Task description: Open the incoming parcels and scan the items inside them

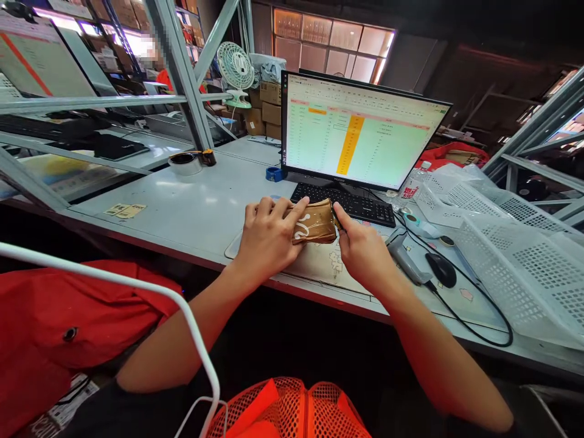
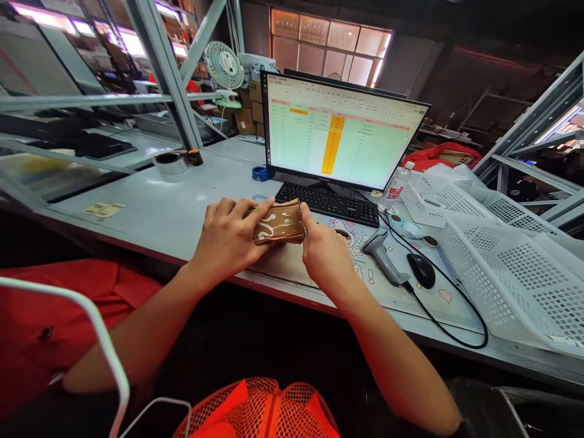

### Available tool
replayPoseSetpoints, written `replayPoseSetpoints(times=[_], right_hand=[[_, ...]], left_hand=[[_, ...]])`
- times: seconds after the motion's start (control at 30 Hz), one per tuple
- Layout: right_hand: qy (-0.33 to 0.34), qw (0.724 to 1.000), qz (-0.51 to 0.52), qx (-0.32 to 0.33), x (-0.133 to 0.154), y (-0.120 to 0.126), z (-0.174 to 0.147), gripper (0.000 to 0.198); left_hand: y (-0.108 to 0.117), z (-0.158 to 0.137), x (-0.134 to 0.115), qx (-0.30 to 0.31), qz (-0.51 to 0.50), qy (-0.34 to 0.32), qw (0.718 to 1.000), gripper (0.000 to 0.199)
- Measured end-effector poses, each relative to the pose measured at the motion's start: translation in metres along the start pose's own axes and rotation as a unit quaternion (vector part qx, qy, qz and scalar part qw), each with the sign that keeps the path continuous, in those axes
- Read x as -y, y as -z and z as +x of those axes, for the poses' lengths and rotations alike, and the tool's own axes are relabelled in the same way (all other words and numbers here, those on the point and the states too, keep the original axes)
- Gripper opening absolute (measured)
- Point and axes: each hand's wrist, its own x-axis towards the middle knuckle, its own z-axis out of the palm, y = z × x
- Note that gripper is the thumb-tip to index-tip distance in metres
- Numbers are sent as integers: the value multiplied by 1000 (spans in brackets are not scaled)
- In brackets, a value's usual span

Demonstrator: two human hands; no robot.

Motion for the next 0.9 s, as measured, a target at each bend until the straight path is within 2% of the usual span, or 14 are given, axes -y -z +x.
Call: replayPoseSetpoints(times=[0.2, 0.33, 0.43, 0.53, 0.6, 0.7, 0.8, 0.9], right_hand=[[-10, 995, -79, 60, 12, 3, -19, 76], [-22, 988, -110, 103, 7, -4, -37, 78], [-4, 993, -82, 82, -8, -6, -45, 74], [87, 996, 22, 18, -33, 2, -46, 62], [147, 986, 70, -35, -48, 11, -39, 59], [214, 971, 76, -75, -57, 22, -17, 56], [272, 958, 71, -54, -48, 23, 13, 51], [300, 952, 64, -20, -26, 20, 41, 50]], left_hand=[[-3, 1, -1, -15, 2, 9, 1000, 70], [-3, 2, -6, -10, 1, 8, 1000, 72], [2, 1, 1, -11, -14, 9, 1000, 74], [12, 0, 25, -30, -93, 47, 994, 79], [15, -3, 43, -43, -203, 65, 976, 84], [5, -10, 63, -44, -374, 45, 925, 87], [-19, -17, 75, -44, -459, 36, 887, 90], [-43, -24, 89, -34, -528, 65, 846, 95]])
